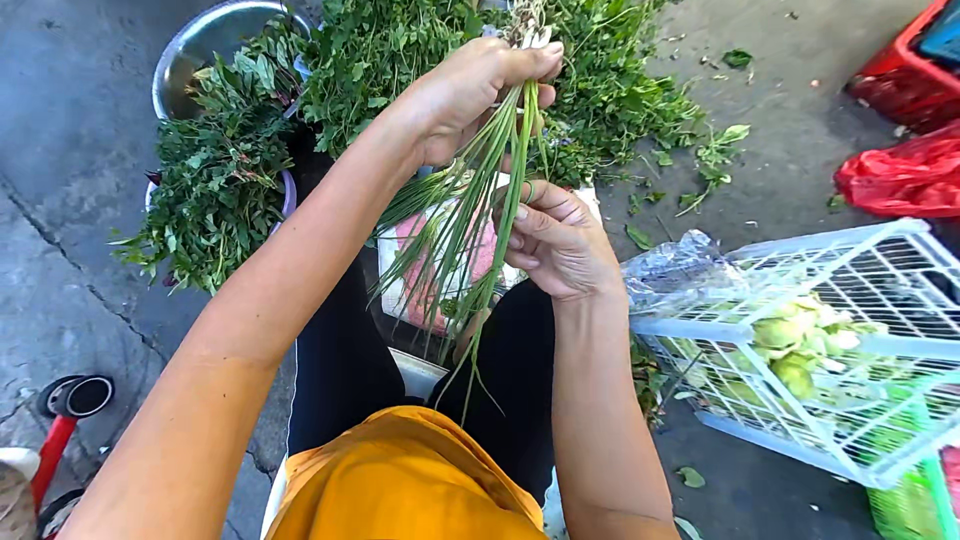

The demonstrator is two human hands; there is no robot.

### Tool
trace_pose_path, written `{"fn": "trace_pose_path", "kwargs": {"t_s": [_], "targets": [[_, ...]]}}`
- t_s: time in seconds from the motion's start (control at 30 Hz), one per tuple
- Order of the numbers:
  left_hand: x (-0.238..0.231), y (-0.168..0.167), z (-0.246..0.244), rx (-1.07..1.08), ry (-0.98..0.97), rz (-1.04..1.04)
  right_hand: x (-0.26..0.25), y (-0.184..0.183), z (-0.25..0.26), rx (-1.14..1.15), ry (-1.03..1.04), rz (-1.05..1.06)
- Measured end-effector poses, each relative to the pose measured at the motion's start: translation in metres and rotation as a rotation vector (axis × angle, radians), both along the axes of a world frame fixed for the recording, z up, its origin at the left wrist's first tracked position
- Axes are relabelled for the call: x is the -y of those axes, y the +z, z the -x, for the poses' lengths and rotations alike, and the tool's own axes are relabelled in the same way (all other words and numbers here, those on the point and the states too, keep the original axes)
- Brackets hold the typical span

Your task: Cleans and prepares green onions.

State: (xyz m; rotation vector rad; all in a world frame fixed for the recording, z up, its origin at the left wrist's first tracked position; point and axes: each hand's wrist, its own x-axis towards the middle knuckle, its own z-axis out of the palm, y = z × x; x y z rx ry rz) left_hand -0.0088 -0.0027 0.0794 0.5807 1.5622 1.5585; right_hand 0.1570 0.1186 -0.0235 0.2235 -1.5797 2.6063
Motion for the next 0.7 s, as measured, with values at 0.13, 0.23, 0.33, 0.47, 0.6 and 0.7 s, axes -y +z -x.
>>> {"fn": "trace_pose_path", "kwargs": {"t_s": [0.13, 0.23, 0.33, 0.47, 0.6, 0.7], "targets": [[0.001, 0.001, -0.001, 0.035, 0.018, -0.011, 0.005, 0.002, 0.001, 0.013, 0.049, 0.037], [0.002, 0.002, -0.001, 0.054, 0.02, -0.015, 0.007, 0.002, 0.002, 0.007, 0.053, 0.044], [0.002, 0.001, 0.0, 0.04, 0.035, 0.008, 0.006, -0.002, 0.001, 0.007, 0.024, 0.071], [0.001, -0.005, 0.002, 0.02, 0.017, 0.016, 0.006, -0.006, 0.001, -0.031, 0.018, 0.149], [-0.002, -0.009, -0.002, 0.05, -0.023, -0.008, 0.003, -0.012, 0.001, -0.082, 0.034, 0.204], [-0.005, -0.006, -0.006, 0.08, -0.041, 0.025, 0.002, -0.015, 0.0, -0.071, 0.055, 0.224]]}}
